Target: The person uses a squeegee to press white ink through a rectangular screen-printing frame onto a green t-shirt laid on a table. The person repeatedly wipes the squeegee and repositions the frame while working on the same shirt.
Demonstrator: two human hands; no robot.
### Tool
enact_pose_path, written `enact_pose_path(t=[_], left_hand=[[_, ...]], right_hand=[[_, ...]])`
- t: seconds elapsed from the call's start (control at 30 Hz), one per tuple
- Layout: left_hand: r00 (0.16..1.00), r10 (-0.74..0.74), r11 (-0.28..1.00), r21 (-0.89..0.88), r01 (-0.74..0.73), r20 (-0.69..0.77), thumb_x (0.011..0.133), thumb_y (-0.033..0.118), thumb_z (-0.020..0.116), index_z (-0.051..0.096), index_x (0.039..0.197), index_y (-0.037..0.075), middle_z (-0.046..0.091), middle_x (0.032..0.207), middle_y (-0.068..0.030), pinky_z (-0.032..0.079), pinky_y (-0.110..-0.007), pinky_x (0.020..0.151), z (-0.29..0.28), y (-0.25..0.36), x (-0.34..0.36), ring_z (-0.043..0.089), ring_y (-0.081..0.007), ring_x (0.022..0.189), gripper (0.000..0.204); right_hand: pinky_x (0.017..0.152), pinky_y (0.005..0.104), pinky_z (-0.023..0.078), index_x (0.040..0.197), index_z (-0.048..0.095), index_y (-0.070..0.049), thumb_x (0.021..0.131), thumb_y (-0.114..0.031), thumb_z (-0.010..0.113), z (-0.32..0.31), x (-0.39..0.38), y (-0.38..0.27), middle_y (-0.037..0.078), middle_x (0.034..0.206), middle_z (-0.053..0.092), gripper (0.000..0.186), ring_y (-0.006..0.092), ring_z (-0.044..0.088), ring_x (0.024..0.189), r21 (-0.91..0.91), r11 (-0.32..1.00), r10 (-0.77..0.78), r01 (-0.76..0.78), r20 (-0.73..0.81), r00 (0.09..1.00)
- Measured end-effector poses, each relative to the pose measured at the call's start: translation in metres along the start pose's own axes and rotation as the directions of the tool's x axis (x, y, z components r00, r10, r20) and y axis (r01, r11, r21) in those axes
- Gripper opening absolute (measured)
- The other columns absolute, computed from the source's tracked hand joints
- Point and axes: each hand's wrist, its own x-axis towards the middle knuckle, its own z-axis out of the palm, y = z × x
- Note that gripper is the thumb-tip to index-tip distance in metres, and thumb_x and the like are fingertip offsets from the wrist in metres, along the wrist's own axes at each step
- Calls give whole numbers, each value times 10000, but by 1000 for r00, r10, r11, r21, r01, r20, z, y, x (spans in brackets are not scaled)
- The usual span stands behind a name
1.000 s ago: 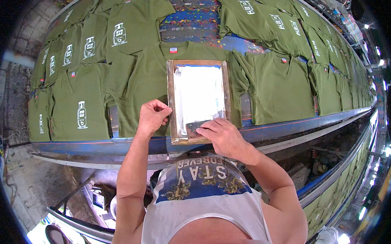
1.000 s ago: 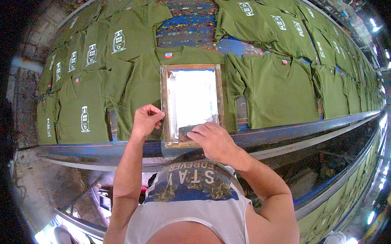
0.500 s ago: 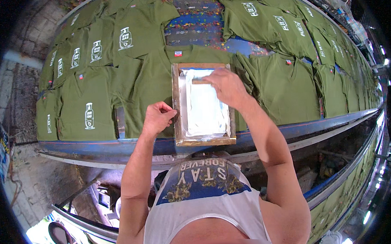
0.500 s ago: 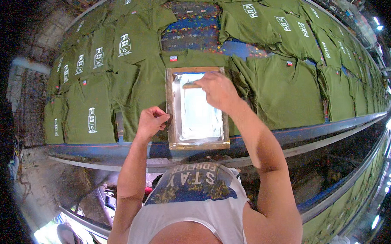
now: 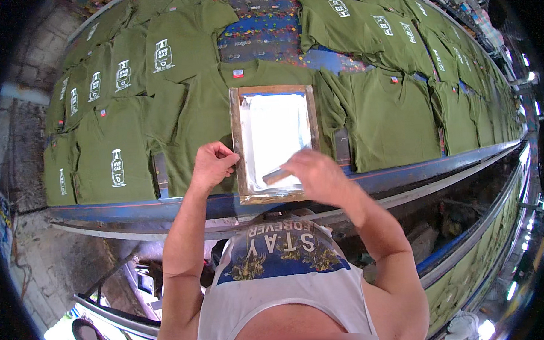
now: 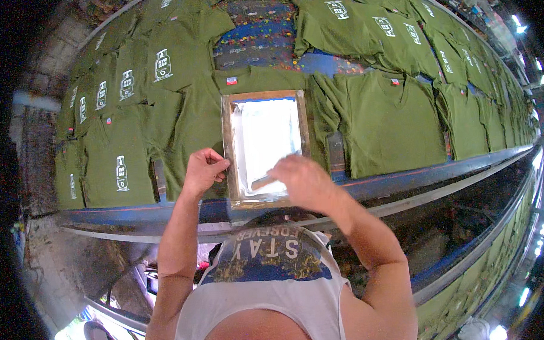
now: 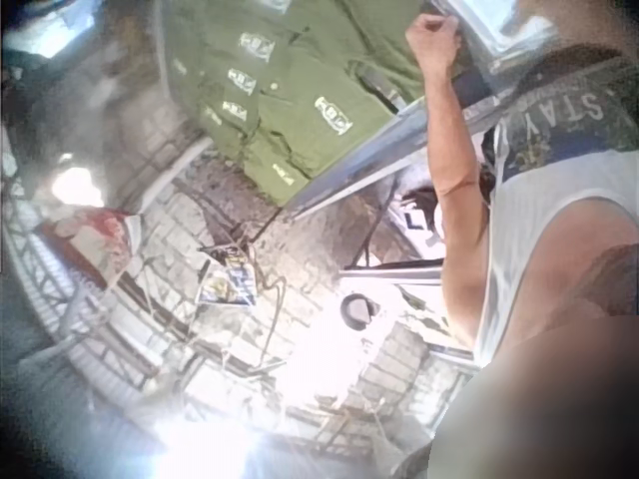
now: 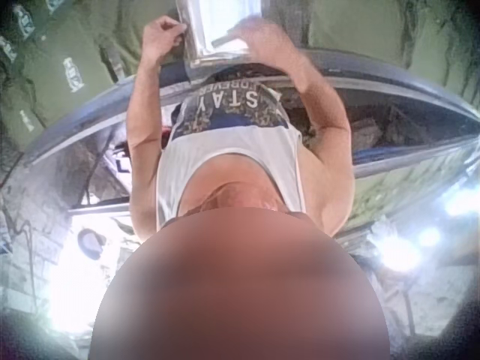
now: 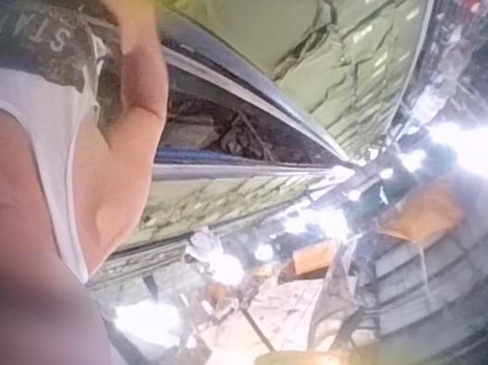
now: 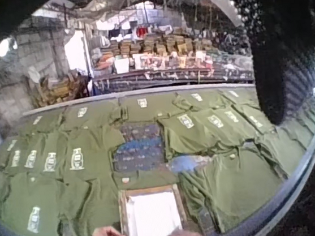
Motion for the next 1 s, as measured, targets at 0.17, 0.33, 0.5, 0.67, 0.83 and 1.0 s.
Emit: enact_pose_path(t=[0.17,0.33,0.5,0.67,0.83,1.0], left_hand=[[1000,-3,1000,-7,3,-23,972,100,893,722,912,35,750,782,-33,553,-267,526,2,4,-1,694,-98,621,192],[999,-9,999,31,11,-43,966,111,901,723,898,27,751,772,-37,557,-274,529,2,5,-2,700,-102,625,208],[1000,-15,1000,-5,14,-26,971,109,898,725,905,28,752,785,-41,565,-273,536,3,0,0,708,-106,633,202],[1000,-13,1000,2,13,3,994,96,891,731,940,46,748,807,-33,593,-282,550,0,-1,2,716,-113,644,175],[1000,-7,1000,2,7,-3,994,99,895,726,939,46,745,808,-31,597,-281,564,0,-1,2,715,-113,653,185],[1000,10,1000,-25,-11,-14,972,103,899,723,914,31,750,799,-42,563,-275,531,1,0,0,704,-108,629,199]], right_hand=[[999,542,615,1190,789,5,962,47,655,-22,78,65,241,1124,783,268,441,751,1120,-93,993,61,-70,-90,994],[988,538,621,1267,810,-45,930,38,675,-21,96,74,226,1126,787,372,448,749,1113,-89,993,59,-77,-194,979],[980,525,630,1291,822,-82,893,21,703,7,38,29,171,1154,806,428,399,767,1084,-89,996,-1,-14,-165,986],[1012,507,624,1250,818,-56,861,36,715,17,-17,-27,142,1178,800,412,375,770,1065,-49,999,-25,19,-108,994],[1010,522,623,1233,796,-3,911,45,670,-5,3,1,193,1147,797,349,420,765,1094,19,1000,19,-19,-3,1000],[995,544,614,1248,792,-12,934,65,677,-24,75,63,229,1143,777,344,458,744,1099,-66,996,59,-65,-86,995]])
